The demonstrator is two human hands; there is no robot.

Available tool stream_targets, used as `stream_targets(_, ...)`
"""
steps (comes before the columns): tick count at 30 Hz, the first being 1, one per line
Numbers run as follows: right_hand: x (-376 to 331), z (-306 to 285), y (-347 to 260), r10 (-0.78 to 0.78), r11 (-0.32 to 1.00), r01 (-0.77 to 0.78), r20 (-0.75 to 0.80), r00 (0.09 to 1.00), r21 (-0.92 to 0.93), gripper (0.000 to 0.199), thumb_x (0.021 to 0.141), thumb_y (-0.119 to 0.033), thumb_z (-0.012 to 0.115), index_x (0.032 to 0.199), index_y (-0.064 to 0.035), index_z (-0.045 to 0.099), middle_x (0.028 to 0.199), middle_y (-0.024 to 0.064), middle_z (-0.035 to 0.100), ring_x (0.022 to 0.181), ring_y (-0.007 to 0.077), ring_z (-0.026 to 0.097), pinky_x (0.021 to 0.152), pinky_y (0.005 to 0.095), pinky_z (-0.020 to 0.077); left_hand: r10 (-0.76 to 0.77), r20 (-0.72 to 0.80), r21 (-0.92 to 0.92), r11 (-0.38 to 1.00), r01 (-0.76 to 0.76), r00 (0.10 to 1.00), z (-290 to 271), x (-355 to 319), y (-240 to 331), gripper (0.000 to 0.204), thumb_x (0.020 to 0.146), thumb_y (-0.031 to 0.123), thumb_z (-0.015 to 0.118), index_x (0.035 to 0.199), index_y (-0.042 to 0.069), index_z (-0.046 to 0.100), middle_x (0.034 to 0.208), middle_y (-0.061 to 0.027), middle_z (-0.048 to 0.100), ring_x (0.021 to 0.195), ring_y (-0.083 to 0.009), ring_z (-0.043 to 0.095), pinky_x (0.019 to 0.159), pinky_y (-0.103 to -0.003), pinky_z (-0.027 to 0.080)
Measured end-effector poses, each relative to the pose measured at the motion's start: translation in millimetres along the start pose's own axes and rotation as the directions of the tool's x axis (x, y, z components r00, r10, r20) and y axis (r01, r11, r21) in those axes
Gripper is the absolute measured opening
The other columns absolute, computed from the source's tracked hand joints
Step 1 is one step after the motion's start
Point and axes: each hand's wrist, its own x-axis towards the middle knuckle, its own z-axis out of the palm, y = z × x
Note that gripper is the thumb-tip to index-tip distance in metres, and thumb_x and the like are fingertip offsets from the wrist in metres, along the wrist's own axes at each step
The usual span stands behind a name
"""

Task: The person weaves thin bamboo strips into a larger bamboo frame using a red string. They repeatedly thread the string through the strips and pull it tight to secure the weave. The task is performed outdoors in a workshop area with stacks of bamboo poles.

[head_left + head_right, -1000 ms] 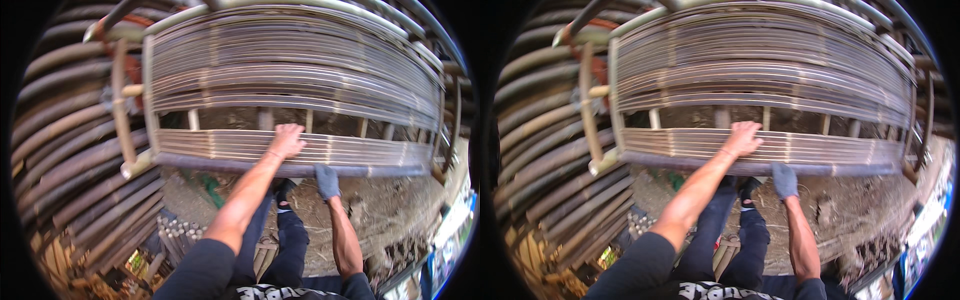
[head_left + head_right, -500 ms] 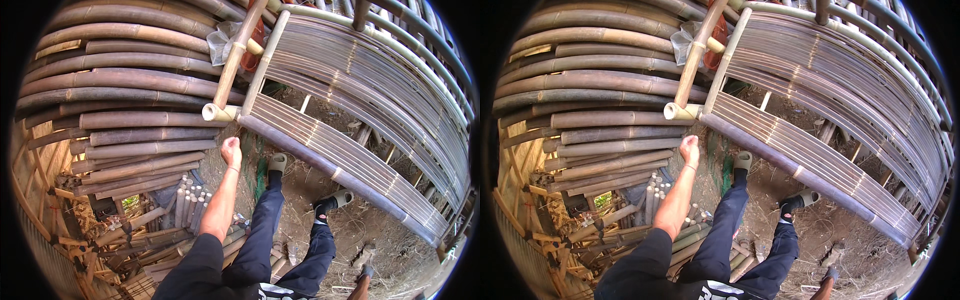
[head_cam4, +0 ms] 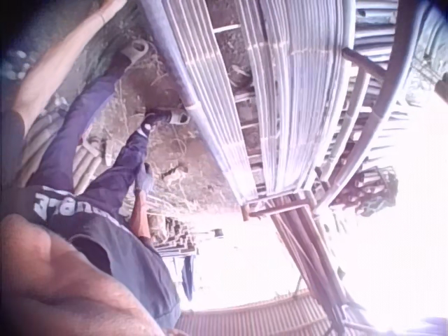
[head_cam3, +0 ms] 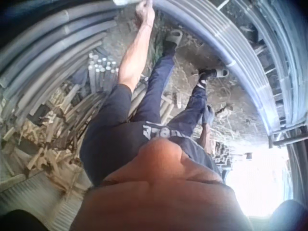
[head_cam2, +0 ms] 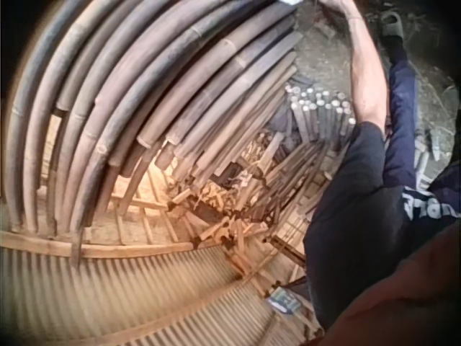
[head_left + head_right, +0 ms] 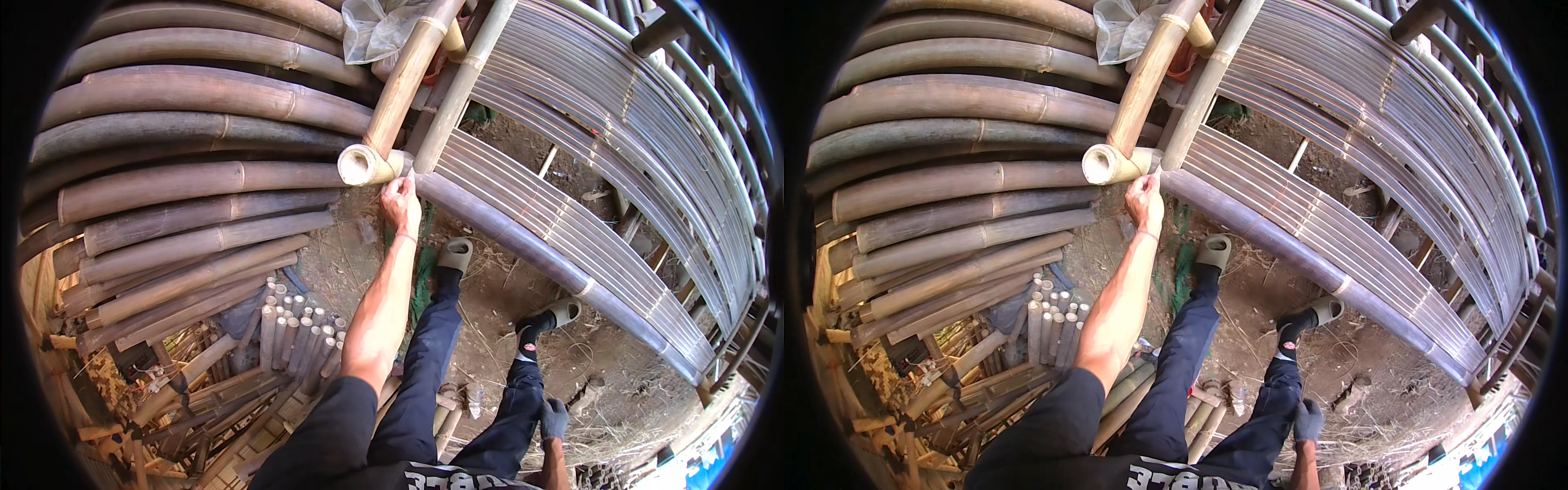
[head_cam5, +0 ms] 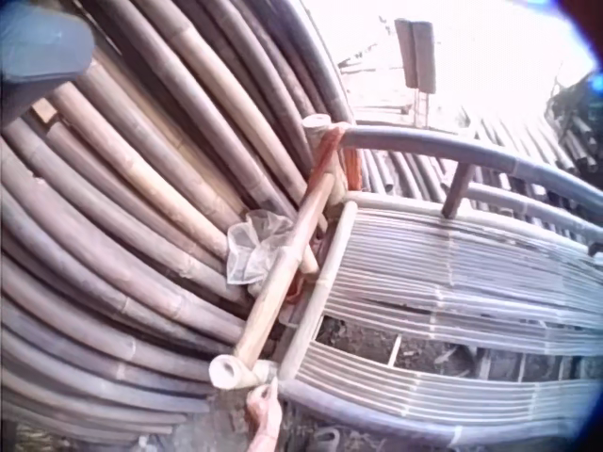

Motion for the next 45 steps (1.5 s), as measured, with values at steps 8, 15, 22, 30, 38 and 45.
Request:
stream_targets(8,-69,92,-298,-0.366,0.574,-0.529,0.774,0.517,0.625,0.080,0.095,-0.059,0.056,0.149,-0.0015,0.041,0.132,0.0125,0.058,0.116,0.0240,0.059,0.102,0.0379,0.0461,-0.201,0.602,-0.237,0.879,0.414,0.772,-183,-222,93,0.029,0.101,0.032,0.059,0.095,0.006,0.072,0.066,0.0012,0.060,0.059,-0.0072,0.055,0.055,-0.024,0.044)
stream_targets(15,-110,83,-423,-0.278,0.546,-0.533,0.740,0.613,0.647,0.025,0.099,-0.030,0.061,0.108,-0.0067,0.064,0.064,-0.0015,0.055,0.052,0.0113,0.052,0.059,0.0327,0.0524,-0.356,0.856,-0.382,0.054,0.923,0.375,-370,-347,7,0.025,0.101,0.026,0.051,0.092,0.005,0.060,0.078,-0.0039,0.059,0.068,-0.0189,0.059,0.068,-0.033,0.048)
stream_targets(22,-103,-5,-356,-0.072,0.224,-0.324,0.347,0.935,0.919,0.017,0.100,-0.023,0.055,0.102,-0.0076,0.062,0.058,-0.0042,0.042,0.044,0.0073,0.036,0.049,0.0267,0.0484,-0.798,0.602,0.040,0.001,0.999,-0.023,-515,-358,-104,0.037,0.098,0.045,0.056,0.080,0.013,0.061,0.075,-0.0067,0.061,0.078,-0.0236,0.058,0.077,-0.044,0.048)
stream_targets(30,-146,-51,-295,0.057,0.615,-0.058,0.029,0.998,0.786,0.019,0.100,-0.019,0.055,0.102,-0.0010,0.064,0.060,0.0045,0.051,0.046,0.0137,0.051,0.057,0.0321,0.0560,-0.328,0.795,0.256,0.944,0.208,0.511,-338,-275,60,0.047,0.100,0.024,0.059,0.137,-0.005,0.052,0.137,-0.0209,0.058,0.126,-0.0283,0.056,0.108,-0.037,0.043)
stream_targets(38,-194,-52,-269,-0.176,0.928,0.133,0.094,0.980,0.349,0.014,0.098,-0.016,0.058,0.096,-0.0040,0.065,0.073,0.0137,0.062,0.068,0.0208,0.067,0.060,0.0321,0.0505,-0.264,0.956,0.056,0.596,0.801,0.130,-137,-339,197,0.037,0.104,0.030,0.054,0.125,0.000,0.058,0.097,-0.0094,0.068,0.083,-0.0177,0.069,0.076,-0.033,0.059)
stream_targets(45,-182,-46,-218,-0.262,0.799,-0.038,0.403,0.877,0.600,0.028,0.104,-0.019,0.050,0.113,0.0009,0.069,0.092,0.0046,0.066,0.084,0.0117,0.061,0.076,0.0273,0.0498,-0.342,0.885,0.151,0.852,0.501,0.316,-167,-358,174,0.030,0.104,0.029,0.057,0.099,0.001,0.067,0.071,0.0042,0.054,0.057,-0.0016,0.042,0.047,-0.020,0.033)
